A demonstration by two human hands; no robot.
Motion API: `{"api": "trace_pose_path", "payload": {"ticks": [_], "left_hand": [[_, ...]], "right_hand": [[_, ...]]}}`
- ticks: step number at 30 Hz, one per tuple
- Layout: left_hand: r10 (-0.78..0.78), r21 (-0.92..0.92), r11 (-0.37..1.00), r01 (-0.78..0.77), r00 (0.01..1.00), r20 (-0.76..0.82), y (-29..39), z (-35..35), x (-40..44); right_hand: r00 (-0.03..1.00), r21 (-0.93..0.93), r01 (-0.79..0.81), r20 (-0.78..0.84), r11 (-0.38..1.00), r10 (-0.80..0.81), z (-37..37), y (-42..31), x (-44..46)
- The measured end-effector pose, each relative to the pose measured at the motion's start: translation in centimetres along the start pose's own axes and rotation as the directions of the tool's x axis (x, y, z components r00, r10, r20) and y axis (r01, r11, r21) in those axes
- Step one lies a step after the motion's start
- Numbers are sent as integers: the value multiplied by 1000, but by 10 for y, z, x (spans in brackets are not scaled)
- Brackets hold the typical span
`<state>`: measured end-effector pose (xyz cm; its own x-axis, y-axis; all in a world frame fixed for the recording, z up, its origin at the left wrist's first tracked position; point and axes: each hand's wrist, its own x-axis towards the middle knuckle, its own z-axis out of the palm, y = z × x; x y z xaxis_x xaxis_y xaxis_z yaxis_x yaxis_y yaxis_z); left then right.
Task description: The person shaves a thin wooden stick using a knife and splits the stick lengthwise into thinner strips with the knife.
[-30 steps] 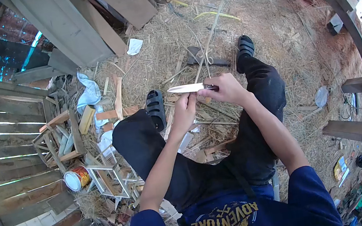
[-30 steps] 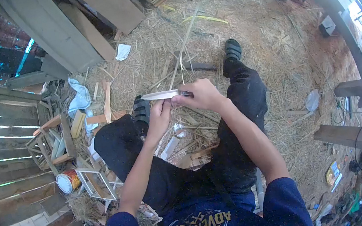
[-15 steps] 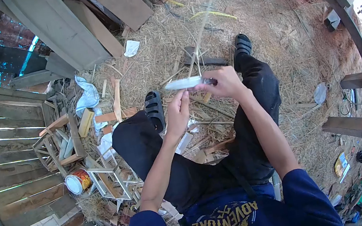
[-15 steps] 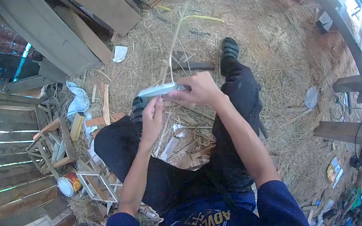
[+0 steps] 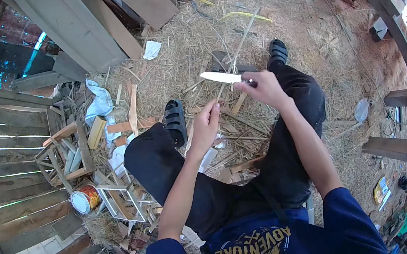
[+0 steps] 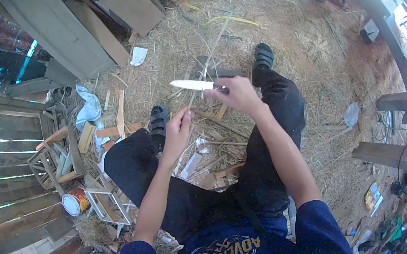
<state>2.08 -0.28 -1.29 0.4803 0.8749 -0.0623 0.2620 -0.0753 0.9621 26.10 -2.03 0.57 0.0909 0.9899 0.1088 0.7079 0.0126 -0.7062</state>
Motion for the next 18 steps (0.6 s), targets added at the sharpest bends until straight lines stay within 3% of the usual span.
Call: {"api": "trace_pose_path", "payload": {"ticks": [2,5,6,13,18], "left_hand": [[-97,8,995,96,995,22,-2,-1,4],[-50,2,999,50,999,-12,-13,2,7],[12,10,1000,-11,999,-45,-11,3,8],[-5,-111,994,2,1000,-20,-1,2,3],[63,-49,997,-64,998,-12,4,7,0]], "right_hand": [[994,20,80,72,997,-81,14,-10,2],[971,17,212,113,977,-212,32,-12,3],[975,24,199,101,980,-200,32,-18,5],[971,30,230,52,973,-232,22,-25,3],[969,-22,242,61,970,-240,15,-18,-4]]}}
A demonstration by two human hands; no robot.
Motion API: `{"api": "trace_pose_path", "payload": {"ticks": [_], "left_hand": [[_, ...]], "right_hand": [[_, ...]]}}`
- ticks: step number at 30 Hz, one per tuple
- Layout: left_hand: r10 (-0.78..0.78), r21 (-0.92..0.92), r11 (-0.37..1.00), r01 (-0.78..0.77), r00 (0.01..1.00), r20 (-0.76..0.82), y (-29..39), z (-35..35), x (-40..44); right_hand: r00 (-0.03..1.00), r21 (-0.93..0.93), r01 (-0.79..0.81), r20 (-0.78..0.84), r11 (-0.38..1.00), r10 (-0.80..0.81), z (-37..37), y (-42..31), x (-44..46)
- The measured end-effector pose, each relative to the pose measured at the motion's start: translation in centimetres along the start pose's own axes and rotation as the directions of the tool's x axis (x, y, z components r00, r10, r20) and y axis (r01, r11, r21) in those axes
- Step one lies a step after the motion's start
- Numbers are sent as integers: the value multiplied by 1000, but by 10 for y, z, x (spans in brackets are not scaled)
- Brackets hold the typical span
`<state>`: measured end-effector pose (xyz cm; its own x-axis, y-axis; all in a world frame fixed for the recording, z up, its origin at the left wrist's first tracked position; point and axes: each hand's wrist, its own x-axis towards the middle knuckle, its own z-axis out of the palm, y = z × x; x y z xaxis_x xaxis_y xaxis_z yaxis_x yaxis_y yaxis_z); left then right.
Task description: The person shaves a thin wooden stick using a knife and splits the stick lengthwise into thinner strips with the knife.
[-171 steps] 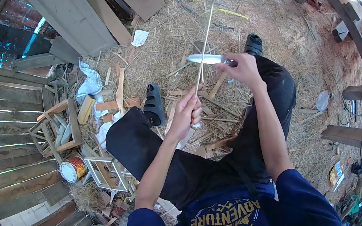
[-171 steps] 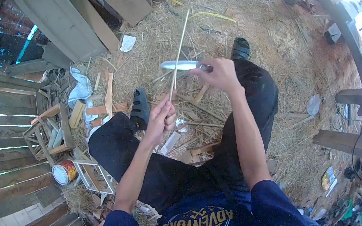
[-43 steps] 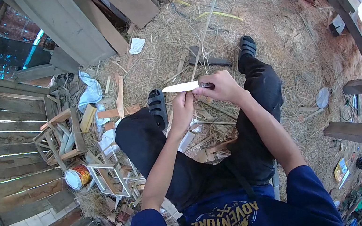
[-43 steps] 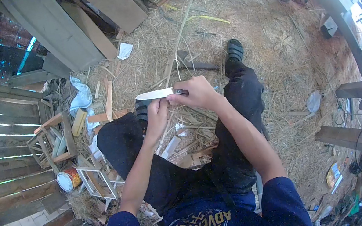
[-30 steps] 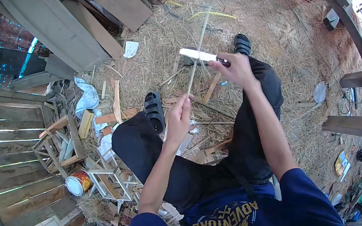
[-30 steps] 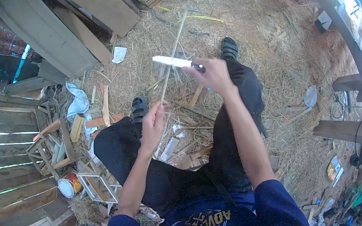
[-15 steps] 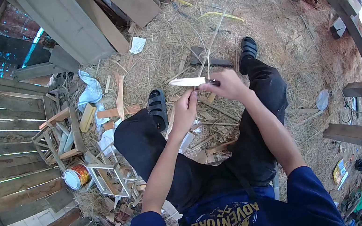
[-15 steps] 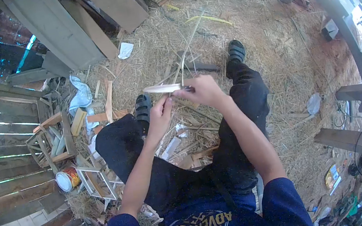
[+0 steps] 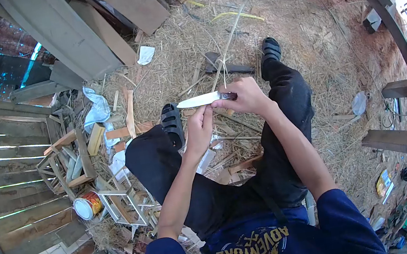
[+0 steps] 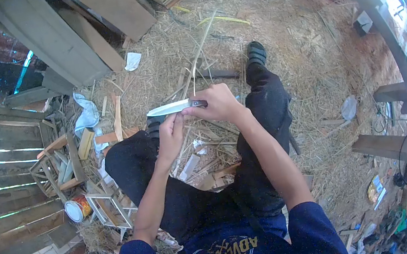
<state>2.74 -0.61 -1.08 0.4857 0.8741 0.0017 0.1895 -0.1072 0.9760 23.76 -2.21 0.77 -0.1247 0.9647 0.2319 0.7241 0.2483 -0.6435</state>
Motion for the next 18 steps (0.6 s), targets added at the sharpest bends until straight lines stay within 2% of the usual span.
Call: {"api": "trace_pose_path", "payload": {"ticks": [2,5,6,7,9,13,14,17,18], "left_hand": [[-13,23,1000,13,1000,11,2,0,1],[-151,-46,987,155,986,75,15,-6,-16],[-211,-81,972,220,971,110,19,-8,-20],[-201,-98,972,212,974,107,17,-8,-17],[-192,-136,969,204,977,98,7,-8,-15],[-186,-29,981,192,973,133,-10,-15,-16],[-255,13,966,257,949,183,-19,-19,-14],[-344,-97,928,360,927,147,-6,-15,-11],[-361,-135,912,387,914,184,-7,-16,-10]], "right_hand": [[999,3,24,-44,1000,-24,-3,0,0],[946,122,-228,-208,966,250,-11,21,1],[922,4,-273,-283,962,263,-34,28,4],[940,-80,-263,-247,961,237,-39,24,7],[939,-29,-227,-271,973,211,-25,26,6],[951,-60,-230,-227,971,212,-27,27,-7],[954,-89,-237,-211,967,214,-28,27,-7],[956,-117,-211,-233,970,180,-25,27,-5],[957,-105,-206,-231,973,178,-23,25,-2]]}}
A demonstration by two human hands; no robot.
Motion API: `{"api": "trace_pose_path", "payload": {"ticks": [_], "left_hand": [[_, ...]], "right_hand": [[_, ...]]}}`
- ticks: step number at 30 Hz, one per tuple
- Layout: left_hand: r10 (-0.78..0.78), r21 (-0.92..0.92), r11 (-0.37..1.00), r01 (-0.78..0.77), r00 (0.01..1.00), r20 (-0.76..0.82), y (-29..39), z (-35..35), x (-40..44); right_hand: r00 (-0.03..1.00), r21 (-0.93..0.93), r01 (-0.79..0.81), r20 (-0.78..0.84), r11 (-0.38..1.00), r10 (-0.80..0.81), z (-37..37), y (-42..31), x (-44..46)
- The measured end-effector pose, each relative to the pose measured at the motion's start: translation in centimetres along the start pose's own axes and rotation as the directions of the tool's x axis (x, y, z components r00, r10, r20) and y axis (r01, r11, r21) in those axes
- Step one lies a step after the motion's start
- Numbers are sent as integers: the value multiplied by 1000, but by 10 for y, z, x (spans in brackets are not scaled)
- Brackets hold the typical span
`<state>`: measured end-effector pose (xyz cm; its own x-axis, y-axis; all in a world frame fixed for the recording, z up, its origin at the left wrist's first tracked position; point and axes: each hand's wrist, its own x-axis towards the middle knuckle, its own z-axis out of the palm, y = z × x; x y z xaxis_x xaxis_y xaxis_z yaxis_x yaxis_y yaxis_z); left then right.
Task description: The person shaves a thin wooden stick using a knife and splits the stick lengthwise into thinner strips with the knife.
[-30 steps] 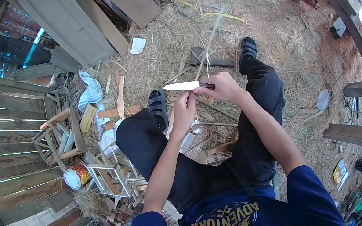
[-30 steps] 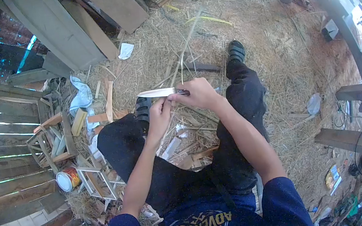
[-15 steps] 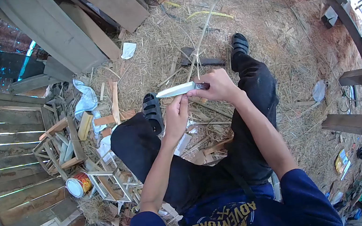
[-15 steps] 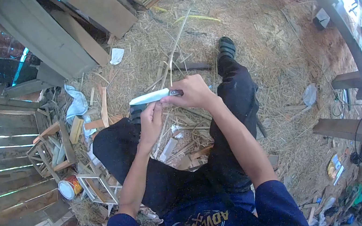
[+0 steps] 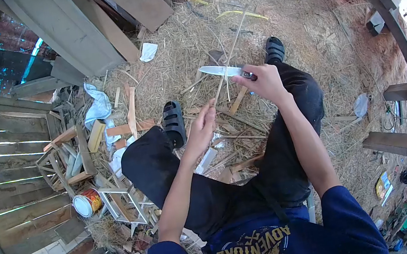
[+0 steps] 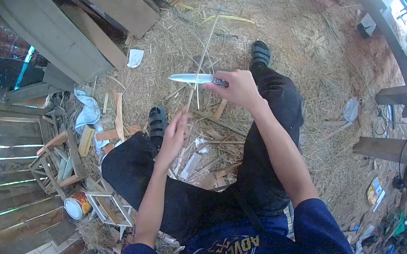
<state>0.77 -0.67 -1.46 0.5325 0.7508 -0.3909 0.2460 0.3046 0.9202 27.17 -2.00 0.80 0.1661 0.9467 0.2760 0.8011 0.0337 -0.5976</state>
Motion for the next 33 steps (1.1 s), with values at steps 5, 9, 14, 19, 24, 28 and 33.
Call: {"api": "trace_pose_path", "payload": {"ticks": [5,9,14,19,24,28,33], "left_hand": [[82,-142,987,-75,996,44,7,1,7],[127,-200,971,-129,992,-21,8,3,18],[-51,-382,922,59,998,31,29,1,13],[48,-230,971,-58,998,-46,21,17,16],[33,-271,962,-27,999,17,47,25,-2],[-16,-355,933,52,994,104,43,24,-2],[-77,-295,948,116,987,138,46,20,-14]], "right_hand": [[992,28,127,11,992,-127,14,-16,6],[970,53,241,19,969,-242,31,-23,3],[967,43,240,84,970,-242,34,-25,1],[969,59,243,21,968,-245,28,-21,-2],[955,-37,292,-39,956,-294,8,-19,-1],[954,-56,291,-63,955,-294,1,-16,-5],[991,8,99,-96,995,-98,-20,-6,-3]]}}
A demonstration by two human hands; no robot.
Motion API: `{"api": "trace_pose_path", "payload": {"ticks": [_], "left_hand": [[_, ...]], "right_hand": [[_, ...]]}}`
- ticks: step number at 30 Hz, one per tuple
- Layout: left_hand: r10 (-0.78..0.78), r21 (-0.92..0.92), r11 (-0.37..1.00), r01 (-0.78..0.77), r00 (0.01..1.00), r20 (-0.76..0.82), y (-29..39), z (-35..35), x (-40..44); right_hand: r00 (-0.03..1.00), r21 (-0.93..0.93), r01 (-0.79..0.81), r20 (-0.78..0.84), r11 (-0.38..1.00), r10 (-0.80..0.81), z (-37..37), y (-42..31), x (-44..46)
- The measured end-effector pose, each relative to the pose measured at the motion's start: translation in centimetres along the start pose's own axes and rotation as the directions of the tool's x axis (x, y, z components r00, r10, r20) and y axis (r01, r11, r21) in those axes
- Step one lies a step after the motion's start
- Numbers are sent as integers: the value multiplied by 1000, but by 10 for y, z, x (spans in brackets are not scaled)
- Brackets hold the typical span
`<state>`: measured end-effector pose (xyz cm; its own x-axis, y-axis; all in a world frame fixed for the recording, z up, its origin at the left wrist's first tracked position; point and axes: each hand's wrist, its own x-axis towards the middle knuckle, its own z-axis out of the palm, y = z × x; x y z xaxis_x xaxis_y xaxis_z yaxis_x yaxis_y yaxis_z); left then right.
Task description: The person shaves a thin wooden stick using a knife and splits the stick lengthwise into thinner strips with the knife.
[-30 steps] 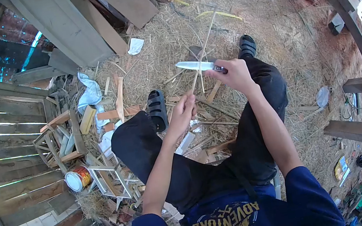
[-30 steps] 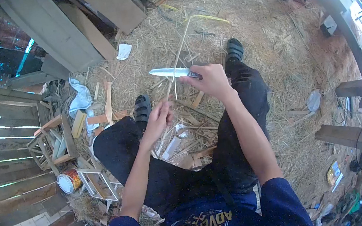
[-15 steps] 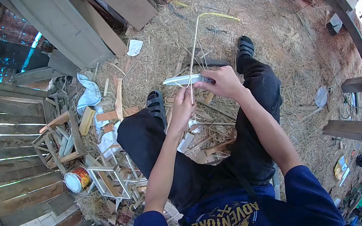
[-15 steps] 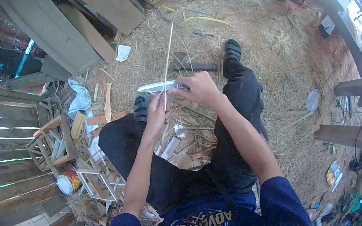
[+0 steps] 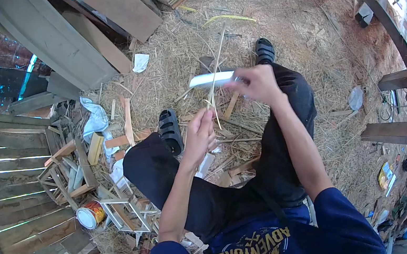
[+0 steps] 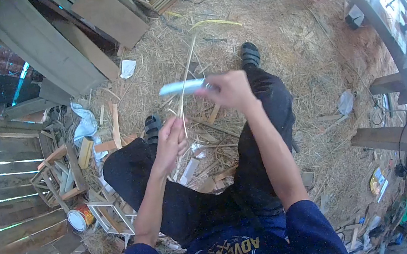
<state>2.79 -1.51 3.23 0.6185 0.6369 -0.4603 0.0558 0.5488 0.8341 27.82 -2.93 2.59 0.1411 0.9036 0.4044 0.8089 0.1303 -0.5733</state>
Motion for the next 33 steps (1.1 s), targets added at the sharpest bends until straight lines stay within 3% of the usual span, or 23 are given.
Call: {"api": "trace_pose_path", "payload": {"ticks": [2,10,15,22,25,28,33], "left_hand": [[-45,6,999,45,999,2,0,-8,-10],[-96,76,993,90,993,69,-22,-39,-5],[30,108,994,-33,999,29,-26,-50,12],[148,-83,985,-153,987,-63,-7,-31,30],[121,-128,982,-138,984,-132,-5,-26,35],[116,-140,982,-130,988,-106,-4,-25,36],[117,-112,985,-132,985,-130,-14,-24,43]], "right_hand": [[992,-162,-121,5,979,124,-13,21,6],[995,-216,-67,62,974,82,-3,24,-3],[983,-119,-50,168,992,69,23,7,6],[983,-83,-3,181,997,18,36,-10,7],[993,-56,44,108,997,-38,38,-11,7],[994,-49,38,101,998,-33,40,-10,5],[984,-67,-34,173,997,45,32,-8,2]]}}
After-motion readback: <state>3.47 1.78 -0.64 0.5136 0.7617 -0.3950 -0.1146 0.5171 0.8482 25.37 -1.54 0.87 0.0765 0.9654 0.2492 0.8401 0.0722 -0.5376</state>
